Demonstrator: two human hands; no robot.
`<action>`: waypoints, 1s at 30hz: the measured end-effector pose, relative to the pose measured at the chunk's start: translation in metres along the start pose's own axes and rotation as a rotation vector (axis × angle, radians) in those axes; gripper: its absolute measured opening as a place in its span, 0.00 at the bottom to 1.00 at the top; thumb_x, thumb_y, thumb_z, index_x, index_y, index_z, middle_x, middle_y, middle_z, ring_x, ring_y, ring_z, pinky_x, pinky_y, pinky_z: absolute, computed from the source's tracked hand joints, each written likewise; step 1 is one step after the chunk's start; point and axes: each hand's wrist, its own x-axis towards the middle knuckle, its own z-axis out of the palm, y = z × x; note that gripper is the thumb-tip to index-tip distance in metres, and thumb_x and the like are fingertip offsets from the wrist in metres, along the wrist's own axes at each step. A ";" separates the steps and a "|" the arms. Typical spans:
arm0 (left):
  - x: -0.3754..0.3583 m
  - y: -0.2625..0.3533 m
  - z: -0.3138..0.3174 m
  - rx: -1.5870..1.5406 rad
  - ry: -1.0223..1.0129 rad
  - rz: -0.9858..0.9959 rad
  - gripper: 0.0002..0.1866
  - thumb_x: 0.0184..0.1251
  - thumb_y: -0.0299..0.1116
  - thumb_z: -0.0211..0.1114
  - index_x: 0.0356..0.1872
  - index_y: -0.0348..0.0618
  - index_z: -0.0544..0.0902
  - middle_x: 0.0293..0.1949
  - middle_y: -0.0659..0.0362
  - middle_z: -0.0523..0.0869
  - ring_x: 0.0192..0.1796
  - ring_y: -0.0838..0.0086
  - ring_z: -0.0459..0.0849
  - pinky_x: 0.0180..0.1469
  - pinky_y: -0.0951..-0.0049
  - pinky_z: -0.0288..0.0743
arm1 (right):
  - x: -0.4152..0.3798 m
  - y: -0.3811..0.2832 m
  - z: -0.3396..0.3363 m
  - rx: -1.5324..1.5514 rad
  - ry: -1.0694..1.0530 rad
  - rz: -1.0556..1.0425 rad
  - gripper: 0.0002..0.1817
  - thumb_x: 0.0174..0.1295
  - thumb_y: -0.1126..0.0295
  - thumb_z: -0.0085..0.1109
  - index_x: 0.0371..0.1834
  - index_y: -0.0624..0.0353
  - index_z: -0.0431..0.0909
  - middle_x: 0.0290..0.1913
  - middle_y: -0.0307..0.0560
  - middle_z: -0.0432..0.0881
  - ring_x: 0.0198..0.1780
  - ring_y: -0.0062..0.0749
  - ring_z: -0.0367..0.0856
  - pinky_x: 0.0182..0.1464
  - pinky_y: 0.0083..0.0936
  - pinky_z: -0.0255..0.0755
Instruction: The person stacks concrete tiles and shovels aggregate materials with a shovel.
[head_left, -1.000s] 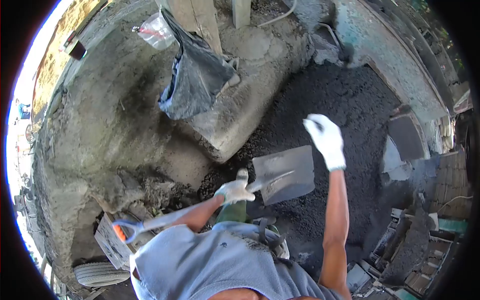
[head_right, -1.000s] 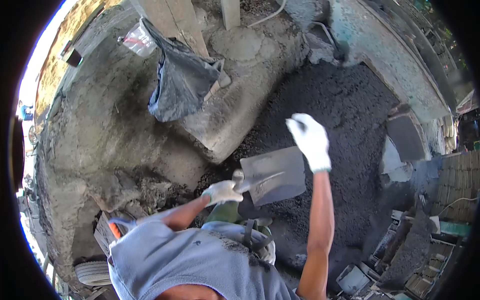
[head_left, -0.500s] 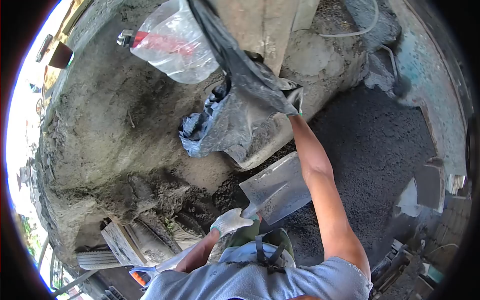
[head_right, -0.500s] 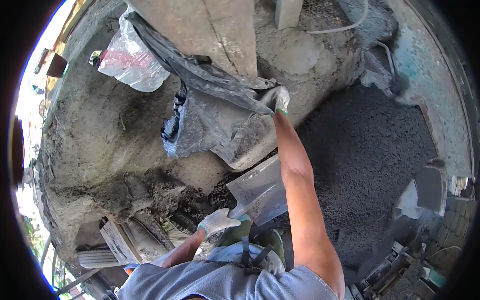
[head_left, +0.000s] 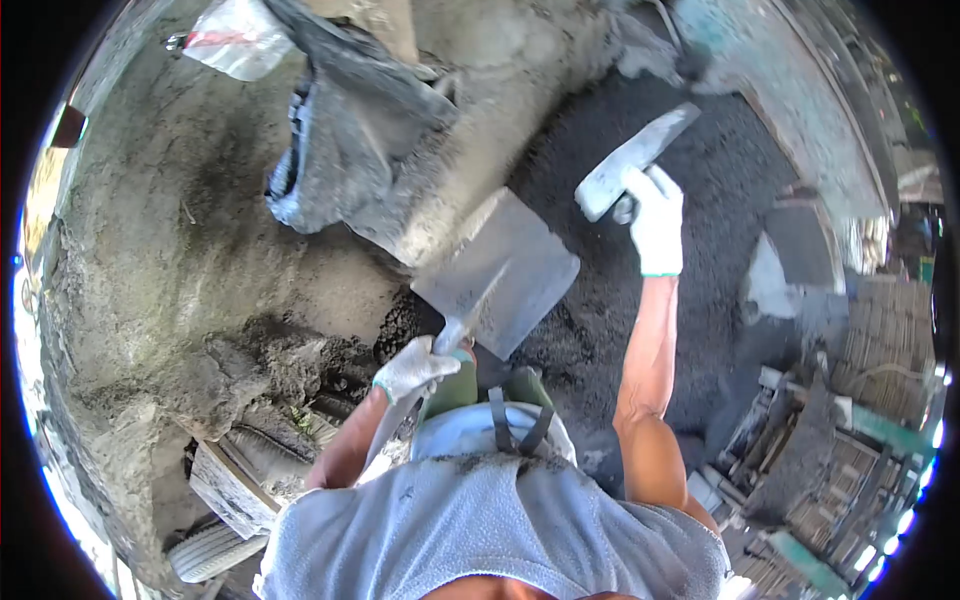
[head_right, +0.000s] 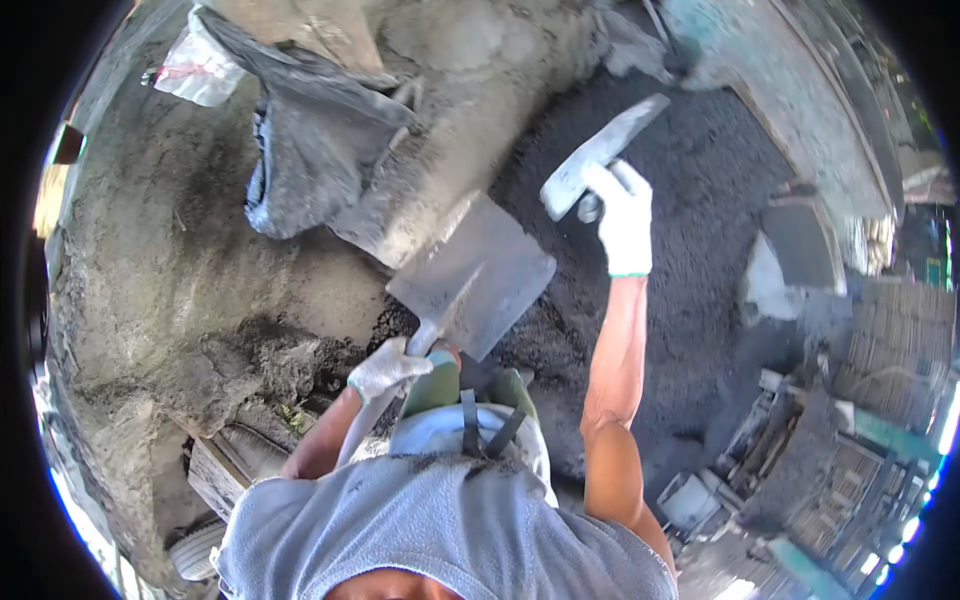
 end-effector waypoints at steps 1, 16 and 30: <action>-0.009 0.014 0.009 0.006 -0.012 -0.008 0.14 0.64 0.38 0.72 0.43 0.39 0.88 0.24 0.66 0.79 0.18 0.82 0.77 0.21 0.77 0.71 | -0.014 -0.005 -0.021 0.058 0.045 0.021 0.10 0.66 0.67 0.66 0.31 0.61 0.82 0.21 0.38 0.78 0.19 0.19 0.71 0.24 0.22 0.63; -0.030 0.070 0.108 0.425 -0.133 0.108 0.25 0.61 0.33 0.74 0.52 0.32 0.72 0.31 0.54 0.85 0.22 0.74 0.83 0.22 0.70 0.79 | -0.184 0.078 -0.092 -0.682 0.290 -0.171 0.22 0.58 0.53 0.72 0.44 0.62 0.86 0.39 0.58 0.90 0.45 0.52 0.90 0.48 0.40 0.83; -0.015 0.078 0.125 0.477 -0.101 0.178 0.22 0.61 0.32 0.73 0.49 0.33 0.72 0.29 0.52 0.84 0.21 0.73 0.83 0.22 0.68 0.78 | -0.185 0.098 -0.086 -1.321 0.105 -0.099 0.19 0.52 0.69 0.66 0.47 0.57 0.73 0.42 0.58 0.79 0.40 0.51 0.86 0.40 0.45 0.82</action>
